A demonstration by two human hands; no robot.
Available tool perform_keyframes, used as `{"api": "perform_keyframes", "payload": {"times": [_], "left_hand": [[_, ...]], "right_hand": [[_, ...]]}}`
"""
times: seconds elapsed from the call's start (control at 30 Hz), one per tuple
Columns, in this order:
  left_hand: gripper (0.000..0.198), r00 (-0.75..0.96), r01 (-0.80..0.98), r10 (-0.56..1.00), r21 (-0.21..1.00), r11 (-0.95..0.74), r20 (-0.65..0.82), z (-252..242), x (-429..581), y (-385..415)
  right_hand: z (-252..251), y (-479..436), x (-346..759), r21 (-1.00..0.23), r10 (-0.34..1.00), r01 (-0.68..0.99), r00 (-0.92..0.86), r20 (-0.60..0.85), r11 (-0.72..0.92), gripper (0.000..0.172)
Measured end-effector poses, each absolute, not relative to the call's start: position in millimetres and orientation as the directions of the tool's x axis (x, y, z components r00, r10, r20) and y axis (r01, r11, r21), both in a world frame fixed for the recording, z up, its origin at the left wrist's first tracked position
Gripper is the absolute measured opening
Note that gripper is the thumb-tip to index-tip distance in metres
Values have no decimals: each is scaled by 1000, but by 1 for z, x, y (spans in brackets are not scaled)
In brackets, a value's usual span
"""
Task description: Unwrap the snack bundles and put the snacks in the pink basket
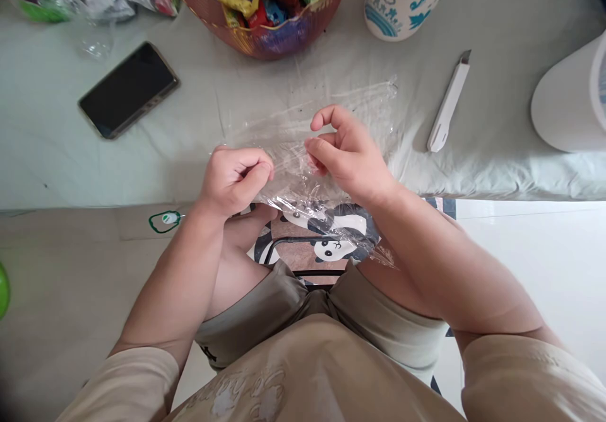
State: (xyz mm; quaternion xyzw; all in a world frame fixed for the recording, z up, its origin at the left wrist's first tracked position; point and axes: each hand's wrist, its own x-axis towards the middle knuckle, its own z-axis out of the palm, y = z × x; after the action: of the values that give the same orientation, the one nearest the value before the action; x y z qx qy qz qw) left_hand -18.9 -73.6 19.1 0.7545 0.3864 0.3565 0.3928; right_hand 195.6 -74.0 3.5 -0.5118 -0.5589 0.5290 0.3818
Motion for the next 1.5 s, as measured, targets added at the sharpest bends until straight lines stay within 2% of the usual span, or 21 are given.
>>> {"api": "perform_keyframes", "payload": {"times": [0.2, 0.33, 0.43, 0.5, 0.6, 0.67, 0.73, 0.8, 0.87, 0.97, 1.07, 1.13, 1.23, 1.33, 1.4, 1.5], "left_hand": [[26, 422, 302, 875, 873, -384, 239, 18, -20, -73], [28, 331, 300, 910, 887, -352, 249, 14, -21, -72], [28, 212, 285, 948, 913, -292, 238, 10, -21, -73], [30, 147, 279, 965, 926, -253, 219, 6, -22, -72], [33, 63, 262, 984, 949, -175, 164, 1, -27, -70], [33, -22, 223, 991, 967, -126, 134, -2, -31, -68], [32, -124, 205, 972, 964, -170, 198, -4, -36, -67], [36, -162, 232, 923, 922, -309, 350, -4, -41, -66], [40, -107, 275, 867, 853, -444, 486, -1, -45, -67], [37, 145, 375, 805, 721, -583, 575, 11, -51, -68], [37, 451, 417, 735, 609, -675, 506, 24, -56, -73], [44, 545, 390, 701, 602, -697, 460, 30, -59, -78], [47, 579, 411, 713, 613, -675, 396, 32, -60, -86], [31, 543, 538, 760, 547, -641, 357, 27, -58, -87], [20, 508, 581, 770, 507, -637, 386, 22, -56, -83], [10, 443, 552, 771, 538, -637, 458, 16, -54, -76]], "right_hand": [[1, -69, 201, -973, 953, 53, -197, -229, -223, 21], [3, -69, 202, -983, 980, -10, -90, -180, -182, 17], [8, -75, 203, -970, 966, -112, -172, -194, -215, 32], [13, -79, 205, -959, 927, -100, -300, -225, -265, 44], [18, -81, 207, -949, 840, 21, -460, -288, -314, 33], [20, -80, 208, -946, 813, 57, -497, -305, -320, 23], [21, -80, 207, -948, 810, 55, -506, -297, -313, 21], [22, -79, 205, -951, 802, 52, -526, -284, -303, 21], [22, -80, 203, -952, 789, 62, -545, -285, -301, 19], [22, -81, 201, -951, 775, 92, -560, -294, -294, 17], [23, -81, 202, -956, 770, 110, -570, -286, -274, 16], [22, -80, 204, -956, 769, 108, -572, -285, -273, 15], [22, -80, 204, -954, 766, 89, -578, -282, -285, 16], [24, -80, 203, -945, 754, 98, -580, -310, -313, 16], [26, -79, 201, -936, 747, 118, -573, -337, -331, 15], [29, -80, 199, -925, 741, 145, -562, -368, -350, 15]]}}
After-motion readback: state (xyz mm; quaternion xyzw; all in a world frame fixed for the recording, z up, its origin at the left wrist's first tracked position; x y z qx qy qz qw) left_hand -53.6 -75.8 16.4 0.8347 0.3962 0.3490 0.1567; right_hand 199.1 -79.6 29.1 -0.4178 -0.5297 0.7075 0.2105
